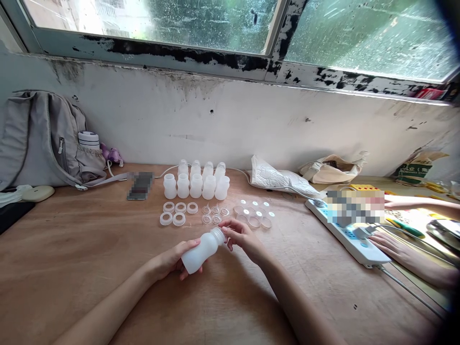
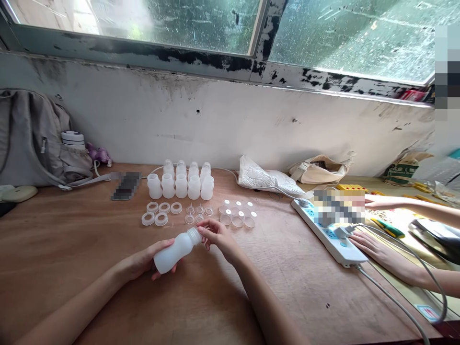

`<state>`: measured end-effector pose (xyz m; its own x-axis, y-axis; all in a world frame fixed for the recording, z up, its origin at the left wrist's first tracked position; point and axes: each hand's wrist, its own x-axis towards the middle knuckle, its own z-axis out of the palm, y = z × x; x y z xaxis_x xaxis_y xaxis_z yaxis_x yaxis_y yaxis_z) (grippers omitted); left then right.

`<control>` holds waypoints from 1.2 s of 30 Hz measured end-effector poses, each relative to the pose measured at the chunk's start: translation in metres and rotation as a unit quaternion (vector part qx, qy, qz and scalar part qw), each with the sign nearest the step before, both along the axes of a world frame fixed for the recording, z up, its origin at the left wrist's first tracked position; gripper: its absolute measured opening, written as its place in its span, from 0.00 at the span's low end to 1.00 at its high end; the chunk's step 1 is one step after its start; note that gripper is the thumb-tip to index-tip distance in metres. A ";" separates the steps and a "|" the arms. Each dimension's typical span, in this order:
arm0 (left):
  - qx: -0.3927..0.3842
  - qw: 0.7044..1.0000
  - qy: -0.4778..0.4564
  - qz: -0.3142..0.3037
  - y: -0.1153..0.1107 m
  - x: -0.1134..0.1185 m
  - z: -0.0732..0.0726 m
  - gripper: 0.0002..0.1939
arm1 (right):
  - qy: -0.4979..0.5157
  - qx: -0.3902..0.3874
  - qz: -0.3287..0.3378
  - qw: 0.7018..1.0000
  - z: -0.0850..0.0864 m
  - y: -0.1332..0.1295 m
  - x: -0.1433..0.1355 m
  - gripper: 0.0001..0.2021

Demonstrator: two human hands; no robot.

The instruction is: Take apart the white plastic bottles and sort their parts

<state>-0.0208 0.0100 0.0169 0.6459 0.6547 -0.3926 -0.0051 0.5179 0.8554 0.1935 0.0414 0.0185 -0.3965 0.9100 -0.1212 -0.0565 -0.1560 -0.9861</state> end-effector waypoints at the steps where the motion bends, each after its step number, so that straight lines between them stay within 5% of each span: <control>1: -0.001 1.000 -0.001 0.000 0.000 0.000 0.000 0.25 | -0.008 -0.008 0.003 1.000 0.000 0.000 0.000 0.13; 36: 0.003 1.000 -0.014 0.019 -0.001 0.000 -0.002 0.25 | 0.101 0.055 0.017 0.993 -0.004 0.002 0.002 0.06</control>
